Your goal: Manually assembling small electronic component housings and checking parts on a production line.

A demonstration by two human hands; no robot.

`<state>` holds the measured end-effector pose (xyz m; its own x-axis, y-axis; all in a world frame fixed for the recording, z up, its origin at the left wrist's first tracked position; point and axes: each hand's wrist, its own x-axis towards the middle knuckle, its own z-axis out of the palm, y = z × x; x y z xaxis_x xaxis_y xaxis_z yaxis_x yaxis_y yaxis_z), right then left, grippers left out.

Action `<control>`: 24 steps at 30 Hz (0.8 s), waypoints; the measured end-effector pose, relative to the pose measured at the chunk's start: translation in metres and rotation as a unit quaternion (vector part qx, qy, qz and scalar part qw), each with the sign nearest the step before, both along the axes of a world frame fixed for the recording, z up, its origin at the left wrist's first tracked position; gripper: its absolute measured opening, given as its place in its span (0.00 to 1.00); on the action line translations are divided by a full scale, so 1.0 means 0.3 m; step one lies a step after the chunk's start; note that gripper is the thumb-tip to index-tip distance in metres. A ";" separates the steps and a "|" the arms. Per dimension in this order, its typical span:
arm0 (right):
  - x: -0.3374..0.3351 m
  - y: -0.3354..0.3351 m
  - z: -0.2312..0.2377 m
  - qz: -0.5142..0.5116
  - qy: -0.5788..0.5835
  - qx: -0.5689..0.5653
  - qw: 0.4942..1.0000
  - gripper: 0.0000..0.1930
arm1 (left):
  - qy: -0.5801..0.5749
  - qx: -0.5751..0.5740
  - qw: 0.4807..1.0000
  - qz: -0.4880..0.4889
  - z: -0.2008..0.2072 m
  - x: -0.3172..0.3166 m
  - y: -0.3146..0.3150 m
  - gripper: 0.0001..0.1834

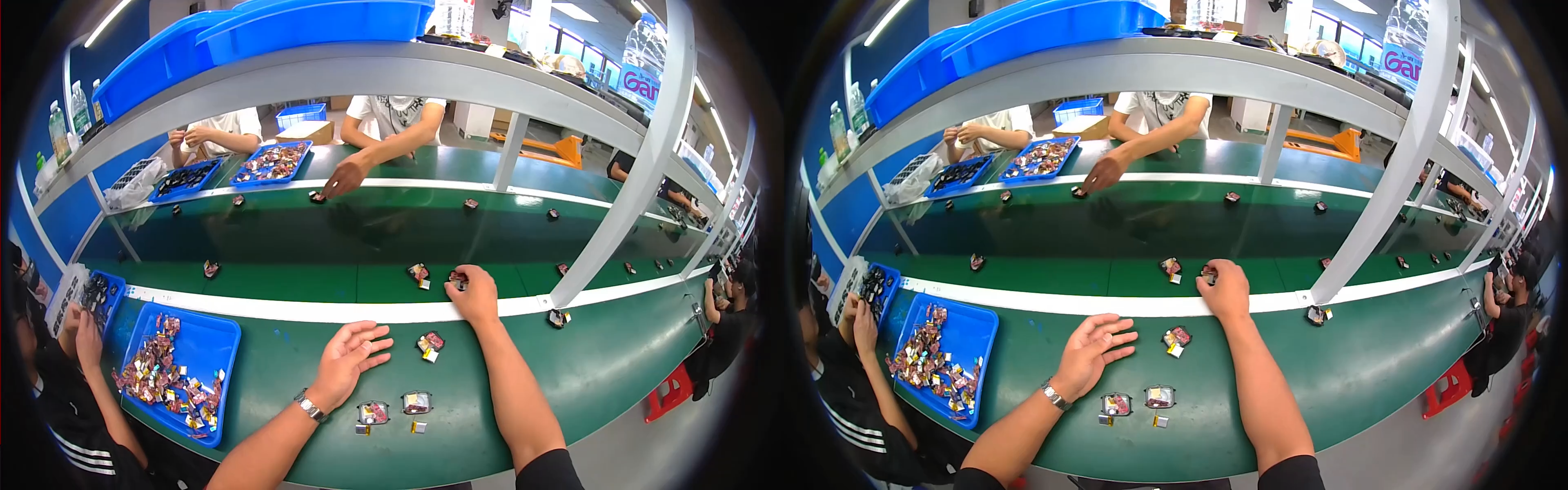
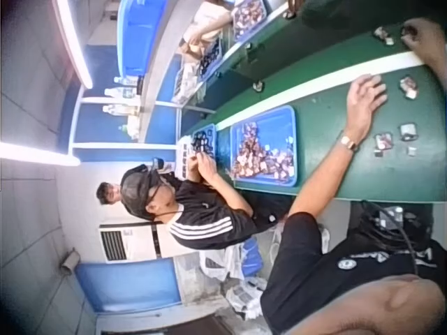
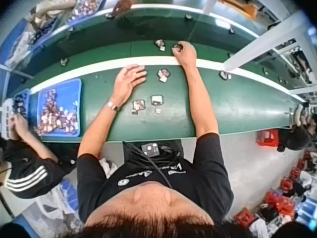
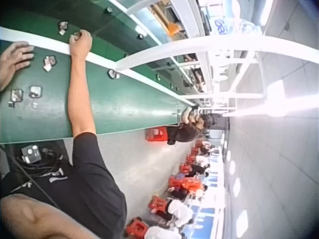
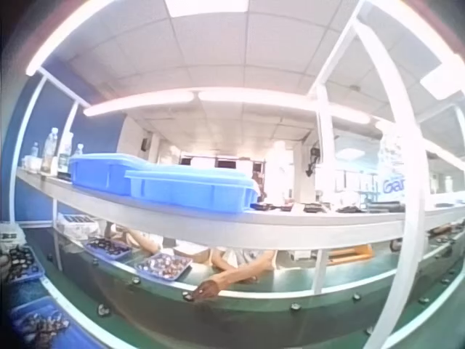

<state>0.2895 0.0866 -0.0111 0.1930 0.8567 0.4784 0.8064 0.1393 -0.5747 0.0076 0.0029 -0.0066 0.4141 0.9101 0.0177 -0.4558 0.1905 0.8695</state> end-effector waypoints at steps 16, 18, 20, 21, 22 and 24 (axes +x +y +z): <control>-0.174 0.024 0.015 0.029 -0.039 0.003 0.999 0.28 | 0.083 0.008 0.997 -0.003 0.004 -0.009 0.002 0.13; -0.182 -0.049 0.053 0.112 -0.022 0.022 0.993 0.29 | 0.115 0.007 0.993 0.029 -0.004 -0.015 0.011 0.15; -0.223 -0.145 0.105 0.241 -0.001 0.012 0.970 0.31 | 0.102 -0.013 0.995 0.015 -0.012 -0.045 0.024 0.17; -0.236 -0.202 0.136 0.284 0.001 -0.013 0.959 0.32 | 0.084 -0.032 0.996 -0.006 -0.011 -0.051 0.028 0.20; -0.238 -0.254 0.159 0.314 -0.036 -0.001 0.949 0.33 | 0.083 -0.032 0.996 -0.010 -0.007 -0.051 0.031 0.20; -0.256 -0.314 0.182 0.367 -0.074 0.006 0.927 0.32 | 0.037 -0.079 0.983 -0.159 -0.002 -0.070 0.037 0.25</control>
<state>0.2125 -0.0078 0.0434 -0.5084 0.7262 0.4627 0.5627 0.6870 -0.4598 -0.0135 0.0139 -0.0071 0.6724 0.7238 -0.1547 -0.2874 0.4480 0.8466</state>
